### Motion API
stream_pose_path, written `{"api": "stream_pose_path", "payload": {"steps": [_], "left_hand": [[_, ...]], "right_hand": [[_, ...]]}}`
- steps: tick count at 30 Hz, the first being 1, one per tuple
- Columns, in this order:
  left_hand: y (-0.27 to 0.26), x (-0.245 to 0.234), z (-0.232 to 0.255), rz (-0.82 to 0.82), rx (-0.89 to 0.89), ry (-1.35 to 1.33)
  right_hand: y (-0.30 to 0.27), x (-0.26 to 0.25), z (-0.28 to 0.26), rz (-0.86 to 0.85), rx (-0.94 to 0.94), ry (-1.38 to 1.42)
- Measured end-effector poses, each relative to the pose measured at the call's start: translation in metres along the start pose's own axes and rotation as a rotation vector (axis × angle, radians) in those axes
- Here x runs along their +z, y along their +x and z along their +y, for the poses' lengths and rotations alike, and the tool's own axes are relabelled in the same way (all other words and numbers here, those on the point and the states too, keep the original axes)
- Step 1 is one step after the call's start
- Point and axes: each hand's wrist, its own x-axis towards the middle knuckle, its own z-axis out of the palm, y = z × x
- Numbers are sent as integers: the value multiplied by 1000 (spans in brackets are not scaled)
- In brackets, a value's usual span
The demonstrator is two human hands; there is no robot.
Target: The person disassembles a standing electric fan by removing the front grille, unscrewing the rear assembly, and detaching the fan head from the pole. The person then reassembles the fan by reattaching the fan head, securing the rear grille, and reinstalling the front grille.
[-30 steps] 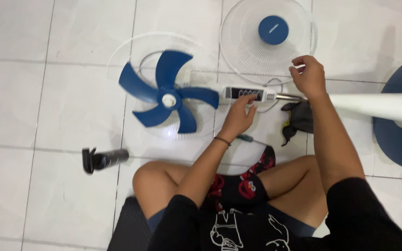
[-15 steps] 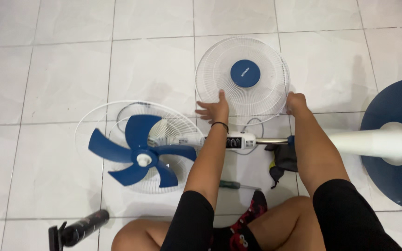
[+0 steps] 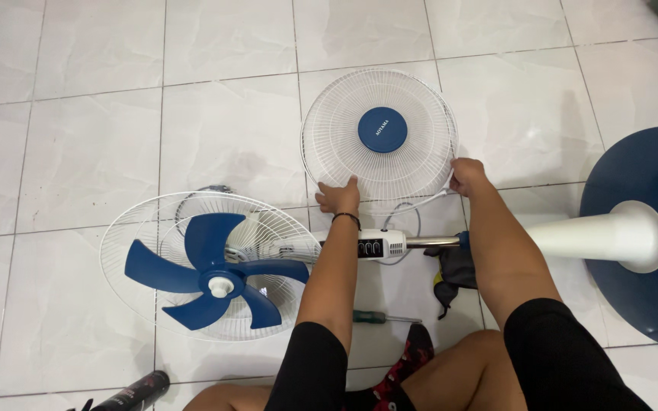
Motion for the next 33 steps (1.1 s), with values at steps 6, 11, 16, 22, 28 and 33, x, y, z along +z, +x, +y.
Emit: {"api": "stream_pose_path", "payload": {"steps": [6, 11, 16, 22, 28, 33], "left_hand": [[12, 8, -15, 32, 64, -30], [-1, 0, -14, 215, 354, 2], [-49, -25, 8, 82, 539, -326], [-63, -20, 26, -283, 841, -224], [-64, 17, 14, -566, 918, 61], [-87, -2, -5, -531, 920, 168]], "right_hand": [[-11, -6, -2, 4, -260, -140], [-28, -2, -14, -10, -449, -92], [-43, -15, -31, 72, -580, -193], [-43, -108, -61, 244, -550, -209], [-47, -163, -69, 403, -255, -225], [-57, -154, -64, 395, -213, -313]]}}
